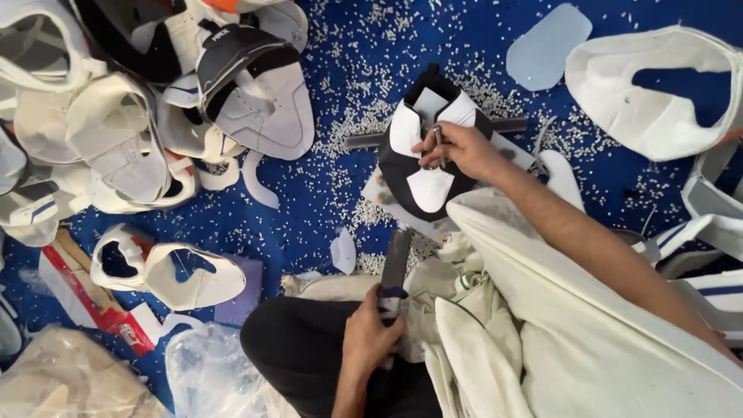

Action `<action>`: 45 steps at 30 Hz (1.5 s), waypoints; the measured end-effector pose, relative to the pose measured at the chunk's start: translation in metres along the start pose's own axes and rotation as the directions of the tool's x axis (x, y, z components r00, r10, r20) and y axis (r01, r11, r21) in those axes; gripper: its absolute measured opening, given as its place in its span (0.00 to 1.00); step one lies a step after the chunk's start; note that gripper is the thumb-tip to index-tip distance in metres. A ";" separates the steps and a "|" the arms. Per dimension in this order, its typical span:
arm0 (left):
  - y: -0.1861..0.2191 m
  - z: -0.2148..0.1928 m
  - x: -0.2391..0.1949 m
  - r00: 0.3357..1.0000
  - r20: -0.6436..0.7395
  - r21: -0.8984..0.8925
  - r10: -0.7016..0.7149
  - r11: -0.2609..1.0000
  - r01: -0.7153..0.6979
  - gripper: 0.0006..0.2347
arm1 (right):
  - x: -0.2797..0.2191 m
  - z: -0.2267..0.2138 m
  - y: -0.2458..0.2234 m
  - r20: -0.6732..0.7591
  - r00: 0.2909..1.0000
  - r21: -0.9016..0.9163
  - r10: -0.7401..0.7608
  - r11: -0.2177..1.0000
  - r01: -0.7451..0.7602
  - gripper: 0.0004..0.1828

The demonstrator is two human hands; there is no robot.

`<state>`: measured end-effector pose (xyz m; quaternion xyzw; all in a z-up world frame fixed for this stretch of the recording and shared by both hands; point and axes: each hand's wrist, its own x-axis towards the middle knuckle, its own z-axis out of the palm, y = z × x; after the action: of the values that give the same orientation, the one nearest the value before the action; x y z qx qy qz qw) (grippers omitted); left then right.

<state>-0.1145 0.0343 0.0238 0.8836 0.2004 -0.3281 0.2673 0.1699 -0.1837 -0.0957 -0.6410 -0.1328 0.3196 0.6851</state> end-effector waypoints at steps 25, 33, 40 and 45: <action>0.069 -0.010 0.051 0.916 -0.363 -0.355 0.174 0.882 -0.308 0.16 | -0.009 0.000 0.032 -0.259 0.957 0.093 -0.128 0.983 0.156 0.09; 0.091 -0.080 -0.022 0.727 -0.653 -0.487 0.212 0.617 -0.618 0.15 | 0.015 -0.011 0.037 -0.079 0.996 0.118 -0.037 0.992 0.046 0.07; 0.097 -0.051 0.013 0.383 -0.818 -0.349 0.430 0.160 -0.924 0.18 | -0.009 0.007 -0.012 -0.119 0.968 -0.332 -0.222 0.927 0.172 0.07; 0.071 0.022 0.069 0.889 -0.422 -0.243 0.177 0.923 -0.299 0.18 | -0.025 0.008 -0.007 0.035 0.952 -0.721 -0.303 0.652 0.234 0.16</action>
<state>-0.0391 -0.0214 -0.0135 0.8979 0.1863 -0.0743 0.3919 0.1480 -0.1919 -0.0819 -0.8435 -0.3098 0.1088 0.4250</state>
